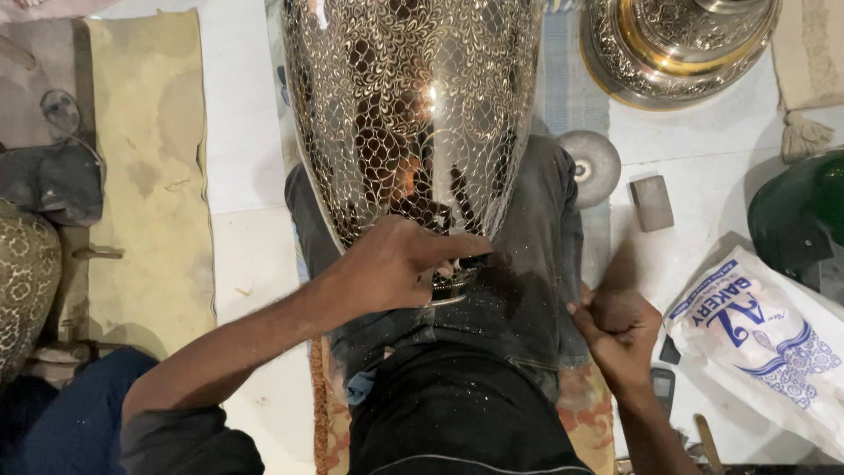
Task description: The person sits on the floor holding a large engraved brass vase between their legs and decorates its surface by hand. They hold a small punch tool against the metal with one hand and repeatedly strike it with a wooden mallet held in the other hand, repositioning the punch along the vase body as they work.
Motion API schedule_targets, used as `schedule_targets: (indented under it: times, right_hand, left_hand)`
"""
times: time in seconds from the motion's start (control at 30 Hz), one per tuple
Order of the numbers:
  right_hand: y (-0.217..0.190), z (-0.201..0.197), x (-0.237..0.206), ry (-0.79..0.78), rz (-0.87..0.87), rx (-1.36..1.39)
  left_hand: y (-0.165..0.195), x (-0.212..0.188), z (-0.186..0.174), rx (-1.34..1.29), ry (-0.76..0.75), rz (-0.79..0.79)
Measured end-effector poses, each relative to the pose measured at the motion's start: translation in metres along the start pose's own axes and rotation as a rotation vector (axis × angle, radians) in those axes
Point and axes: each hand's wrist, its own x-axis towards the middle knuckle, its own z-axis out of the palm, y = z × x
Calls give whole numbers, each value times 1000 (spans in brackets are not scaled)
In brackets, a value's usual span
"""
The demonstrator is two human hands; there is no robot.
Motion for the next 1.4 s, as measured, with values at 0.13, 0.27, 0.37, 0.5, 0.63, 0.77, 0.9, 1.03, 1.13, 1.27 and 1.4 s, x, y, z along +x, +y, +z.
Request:
schedule_targets:
  times: [0.13,0.27,0.37,0.5,0.63,0.77,0.9,1.03,1.13,1.27,1.4]
  right_hand:
    - [-6,0,2,-160,296,-304]
    - [-11,0,4,-147,84,38]
    - [-11,-1,7,-154,92,-420]
    - [-6,1,4,-40,55,36]
    - [-1,2,-2,-110,128,-27]
    - [4,-4,0,-48,140,-73]
    - [7,-8,5,-73,149,-474]
    - [4,-3,4,-114,20,-153]
    - [-4,1,2,-41,174,-375]
    - [-12,2,1,-70,101,-275]
    - [-10,-1,2,-19,55,-151]
  left_hand:
    - [4,-1,0,-70,36,-5]
    - [3,-1,1,-38,-5,-47]
    - [0,-1,0,-14,-30,-65]
    - [-3,0,-1,-30,-15,54]
    - [-1,0,-2,-12,-36,-17]
    - [1,0,-2,30,-16,-31]
    - [0,-1,-1,26,-36,-53]
    - [-3,-2,-1,39,-12,15]
    - [-4,-1,0,67,-21,18]
    - [-3,0,1,73,-63,-18]
    - [-1,0,0,59,-43,-66]
